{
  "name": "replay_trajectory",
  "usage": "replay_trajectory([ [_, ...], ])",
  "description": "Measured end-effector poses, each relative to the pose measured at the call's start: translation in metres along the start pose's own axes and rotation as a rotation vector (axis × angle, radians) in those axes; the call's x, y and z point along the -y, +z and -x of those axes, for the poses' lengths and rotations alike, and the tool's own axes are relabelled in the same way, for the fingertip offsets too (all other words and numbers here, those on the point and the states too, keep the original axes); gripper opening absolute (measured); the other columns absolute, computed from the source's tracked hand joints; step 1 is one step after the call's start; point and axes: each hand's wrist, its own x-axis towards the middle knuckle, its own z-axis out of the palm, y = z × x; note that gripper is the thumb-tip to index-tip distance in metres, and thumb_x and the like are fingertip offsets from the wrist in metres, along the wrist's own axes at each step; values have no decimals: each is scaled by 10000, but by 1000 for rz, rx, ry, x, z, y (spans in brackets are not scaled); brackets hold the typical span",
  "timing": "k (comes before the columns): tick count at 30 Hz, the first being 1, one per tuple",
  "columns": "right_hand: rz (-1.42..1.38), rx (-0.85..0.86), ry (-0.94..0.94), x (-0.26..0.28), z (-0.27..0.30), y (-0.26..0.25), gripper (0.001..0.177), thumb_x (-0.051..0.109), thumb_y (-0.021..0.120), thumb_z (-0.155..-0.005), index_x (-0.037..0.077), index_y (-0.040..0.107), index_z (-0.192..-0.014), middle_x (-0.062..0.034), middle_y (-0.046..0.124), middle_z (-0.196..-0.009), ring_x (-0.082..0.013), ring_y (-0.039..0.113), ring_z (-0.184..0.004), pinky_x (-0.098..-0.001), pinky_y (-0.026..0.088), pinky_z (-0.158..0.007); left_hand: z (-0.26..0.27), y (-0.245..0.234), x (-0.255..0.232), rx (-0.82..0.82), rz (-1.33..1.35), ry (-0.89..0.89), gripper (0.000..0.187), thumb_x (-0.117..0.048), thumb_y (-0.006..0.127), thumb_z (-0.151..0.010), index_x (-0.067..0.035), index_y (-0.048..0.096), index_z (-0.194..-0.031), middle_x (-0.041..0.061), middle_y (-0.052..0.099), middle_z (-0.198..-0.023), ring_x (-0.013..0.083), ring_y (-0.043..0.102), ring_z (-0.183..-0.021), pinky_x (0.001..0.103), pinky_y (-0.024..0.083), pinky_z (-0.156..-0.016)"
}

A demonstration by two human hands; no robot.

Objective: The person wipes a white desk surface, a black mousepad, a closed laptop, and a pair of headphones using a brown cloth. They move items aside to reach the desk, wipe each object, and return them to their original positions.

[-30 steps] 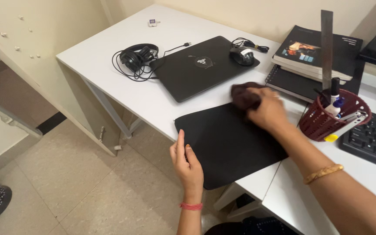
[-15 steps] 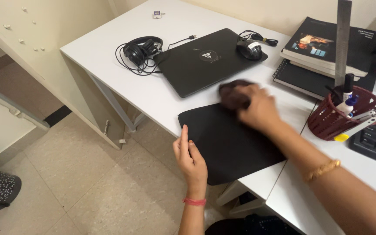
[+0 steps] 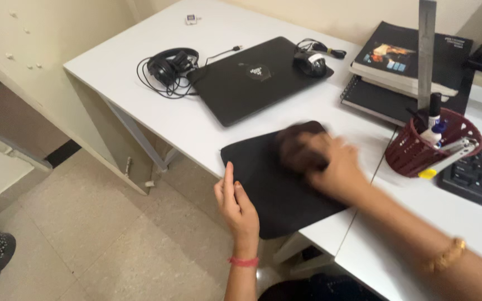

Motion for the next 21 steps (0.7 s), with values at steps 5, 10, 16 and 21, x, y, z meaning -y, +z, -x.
replay_trajectory([
  [5,-136,71,454,-13,-5,-30,620,227,731,-809,103,538,-1386,-212,635,-1278,-401,640,-1186,-476,531,-1038,2,2,-5,-48,-6,74,435,-72,469,-1046,-75,566,-1470,55,533,-1130,102,500,-755,276,470,-665],
  [10,66,300,-271,32,55,3,974,91,792,-543,232,527,-1470,-173,566,-1338,-407,516,-1193,-511,450,-922,1,2,-3,-49,26,122,418,-62,479,-1086,-56,559,-1496,70,520,-1140,117,527,-877,291,479,-761],
  [16,184,-68,59,-34,6,-32,817,65,767,-634,180,545,-1412,-225,599,-1237,-449,555,-1117,-529,463,-964,2,2,-3,-53,-20,71,435,-72,481,-1040,-83,573,-1465,51,536,-1084,110,515,-770,278,472,-674],
  [21,-119,27,-332,4,41,-7,874,60,736,-544,177,536,-1387,-145,645,-1245,-397,582,-1191,-486,463,-1026,1,3,-4,-62,-30,58,431,-68,487,-1035,-84,584,-1455,51,541,-1077,109,513,-760,277,470,-664],
])
